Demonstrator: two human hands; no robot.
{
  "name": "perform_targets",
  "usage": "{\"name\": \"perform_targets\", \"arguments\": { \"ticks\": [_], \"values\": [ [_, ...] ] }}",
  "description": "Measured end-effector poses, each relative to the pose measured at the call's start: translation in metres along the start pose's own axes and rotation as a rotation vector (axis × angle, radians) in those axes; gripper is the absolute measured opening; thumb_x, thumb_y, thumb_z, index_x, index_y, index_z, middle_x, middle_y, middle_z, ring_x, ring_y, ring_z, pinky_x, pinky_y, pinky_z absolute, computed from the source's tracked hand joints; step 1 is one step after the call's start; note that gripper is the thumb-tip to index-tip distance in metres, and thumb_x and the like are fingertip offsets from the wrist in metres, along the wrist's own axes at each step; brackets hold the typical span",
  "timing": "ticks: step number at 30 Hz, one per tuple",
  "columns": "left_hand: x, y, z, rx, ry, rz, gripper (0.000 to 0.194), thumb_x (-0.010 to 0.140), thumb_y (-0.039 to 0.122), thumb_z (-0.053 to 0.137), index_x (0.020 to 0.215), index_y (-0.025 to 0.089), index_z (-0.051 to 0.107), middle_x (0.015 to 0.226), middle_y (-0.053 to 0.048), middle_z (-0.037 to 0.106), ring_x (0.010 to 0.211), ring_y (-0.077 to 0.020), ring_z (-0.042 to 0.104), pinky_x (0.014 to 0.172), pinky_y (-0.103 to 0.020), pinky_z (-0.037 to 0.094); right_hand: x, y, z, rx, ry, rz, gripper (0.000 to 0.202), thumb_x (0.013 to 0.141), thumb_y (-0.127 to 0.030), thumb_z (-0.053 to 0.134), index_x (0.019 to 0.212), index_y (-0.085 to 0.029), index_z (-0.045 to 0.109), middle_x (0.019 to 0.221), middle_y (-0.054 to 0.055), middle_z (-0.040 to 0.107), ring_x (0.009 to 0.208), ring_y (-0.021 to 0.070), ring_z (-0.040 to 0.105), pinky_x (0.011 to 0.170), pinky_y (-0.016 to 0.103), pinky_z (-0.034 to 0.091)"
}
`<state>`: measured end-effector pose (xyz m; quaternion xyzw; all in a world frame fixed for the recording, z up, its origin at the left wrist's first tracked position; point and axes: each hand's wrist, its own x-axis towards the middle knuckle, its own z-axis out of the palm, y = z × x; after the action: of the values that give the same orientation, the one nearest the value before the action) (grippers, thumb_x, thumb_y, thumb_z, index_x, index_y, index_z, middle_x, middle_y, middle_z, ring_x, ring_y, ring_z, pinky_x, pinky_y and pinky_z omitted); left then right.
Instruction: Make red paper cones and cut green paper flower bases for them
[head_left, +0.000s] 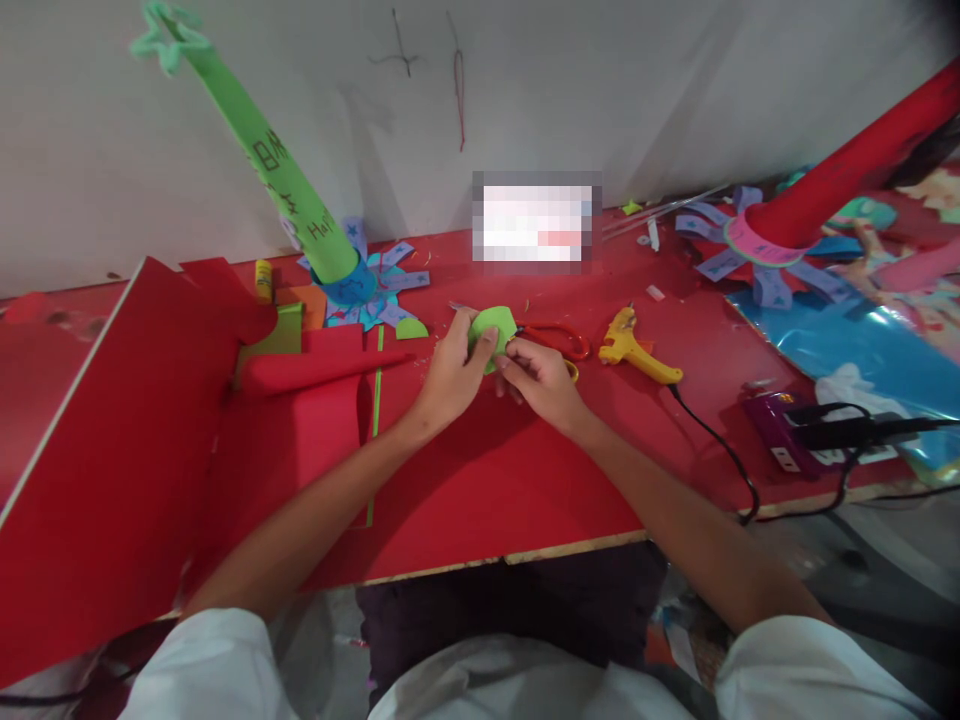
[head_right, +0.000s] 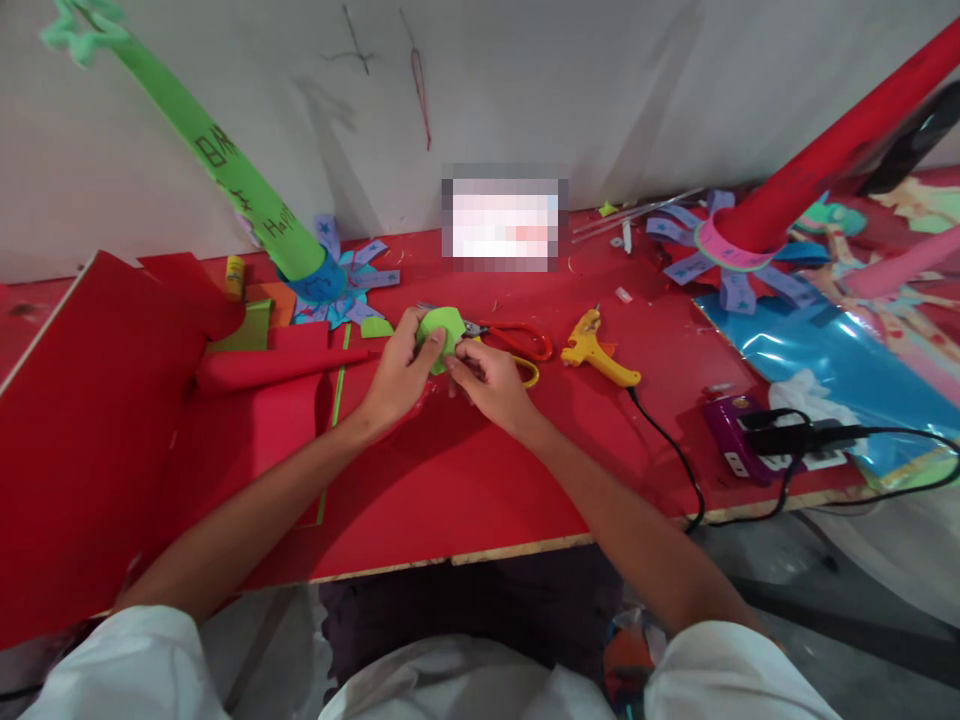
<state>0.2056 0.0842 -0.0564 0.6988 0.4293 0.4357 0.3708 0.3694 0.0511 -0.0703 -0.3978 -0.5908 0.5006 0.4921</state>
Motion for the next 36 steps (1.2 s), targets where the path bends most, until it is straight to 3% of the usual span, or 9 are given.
{"name": "perform_targets", "arguments": {
  "ticks": [7, 12, 16, 19, 23, 26, 28, 31, 36],
  "values": [
    [-0.003, -0.004, 0.005, -0.009, 0.056, 0.023, 0.017, 0.113, 0.038, 0.052, 0.104, 0.023, 0.053, 0.088, 0.000, 0.060, 0.077, -0.0147, 0.057, 0.073, -0.029, 0.046, -0.003, -0.003, 0.002, -0.069, 0.088, -0.022, 0.058, 0.101, -0.079, 0.059, 0.081, -0.025, 0.055, 0.059, -0.003, 0.063, 0.043, 0.0107, 0.050, 0.044, 0.027, 0.036],
    [0.000, -0.001, 0.002, -0.008, -0.080, 0.068, 0.024, 0.112, 0.046, 0.053, 0.111, 0.022, 0.056, 0.096, -0.004, 0.066, 0.083, -0.0174, 0.061, 0.077, -0.031, 0.049, 0.000, -0.003, -0.003, 0.042, 0.198, -0.001, 0.056, 0.098, -0.077, 0.065, 0.082, -0.026, 0.052, 0.057, -0.006, 0.058, 0.040, 0.0098, 0.050, 0.040, 0.024, 0.033],
    [0.000, 0.001, 0.002, 0.002, -0.140, 0.068, 0.035, 0.110, 0.055, 0.055, 0.114, 0.021, 0.058, 0.100, -0.005, 0.068, 0.089, -0.0192, 0.064, 0.080, -0.032, 0.051, 0.002, -0.002, -0.006, 0.017, 0.248, -0.079, 0.052, 0.101, -0.070, 0.068, 0.079, -0.025, 0.053, 0.056, -0.007, 0.057, 0.040, 0.0087, 0.046, 0.042, 0.024, 0.034],
    [-0.001, -0.001, 0.003, 0.004, -0.207, 0.030, 0.030, 0.109, 0.051, 0.057, 0.110, 0.021, 0.056, 0.089, -0.002, 0.063, 0.077, -0.0175, 0.059, 0.071, -0.031, 0.048, 0.003, -0.001, -0.008, -0.018, 0.296, -0.117, 0.049, 0.104, -0.066, 0.065, 0.078, -0.026, 0.052, 0.055, -0.007, 0.056, 0.039, 0.0094, 0.044, 0.043, 0.025, 0.034],
    [0.001, -0.003, 0.001, 0.037, -0.187, 0.024, 0.013, 0.109, 0.033, 0.057, 0.103, 0.022, 0.054, 0.080, 0.001, 0.056, 0.069, -0.0157, 0.052, 0.065, -0.030, 0.041, 0.007, 0.002, -0.020, -0.252, 0.336, -0.155, 0.043, 0.109, -0.058, 0.056, 0.081, -0.026, 0.053, 0.061, -0.004, 0.060, 0.050, 0.0140, 0.053, 0.053, 0.028, 0.043],
    [0.008, -0.001, -0.008, 0.031, -0.108, 0.038, 0.012, 0.108, 0.025, 0.059, 0.100, 0.023, 0.050, 0.081, 0.001, 0.054, 0.070, -0.0149, 0.051, 0.066, -0.030, 0.040, 0.012, 0.007, -0.038, -0.623, 0.380, -0.187, 0.022, 0.108, -0.042, 0.055, 0.095, -0.025, 0.061, 0.087, 0.005, 0.072, 0.081, 0.0223, 0.068, 0.078, 0.036, 0.053],
    [0.015, 0.001, -0.017, 0.020, -0.062, 0.053, 0.015, 0.107, 0.024, 0.059, 0.098, 0.023, 0.048, 0.080, 0.002, 0.051, 0.068, -0.0139, 0.048, 0.064, -0.029, 0.037, 0.013, 0.010, -0.051, -0.898, 0.335, -0.125, 0.010, 0.103, -0.031, 0.058, 0.102, -0.023, 0.064, 0.103, 0.012, 0.074, 0.099, 0.0292, 0.068, 0.091, 0.044, 0.053],
    [0.023, 0.003, -0.031, 0.014, 0.010, 0.098, 0.019, 0.107, 0.027, 0.060, 0.095, 0.024, 0.046, 0.079, 0.004, 0.046, 0.065, -0.0133, 0.043, 0.061, -0.029, 0.033, 0.012, 0.013, -0.062, -1.214, 0.174, 0.013, 0.016, 0.102, -0.030, 0.060, 0.110, -0.019, 0.069, 0.114, 0.019, 0.072, 0.112, 0.0375, 0.064, 0.098, 0.051, 0.051],
    [0.028, 0.010, -0.047, 0.006, 0.072, 0.149, 0.021, 0.107, 0.030, 0.062, 0.095, 0.026, 0.046, 0.077, 0.004, 0.041, 0.062, -0.0136, 0.038, 0.059, -0.031, 0.028, 0.008, 0.015, -0.064, -1.352, -0.018, 0.033, 0.030, 0.100, -0.029, 0.060, 0.124, -0.014, 0.071, 0.125, 0.023, 0.069, 0.120, 0.0420, 0.062, 0.101, 0.054, 0.052]
  ]
}}
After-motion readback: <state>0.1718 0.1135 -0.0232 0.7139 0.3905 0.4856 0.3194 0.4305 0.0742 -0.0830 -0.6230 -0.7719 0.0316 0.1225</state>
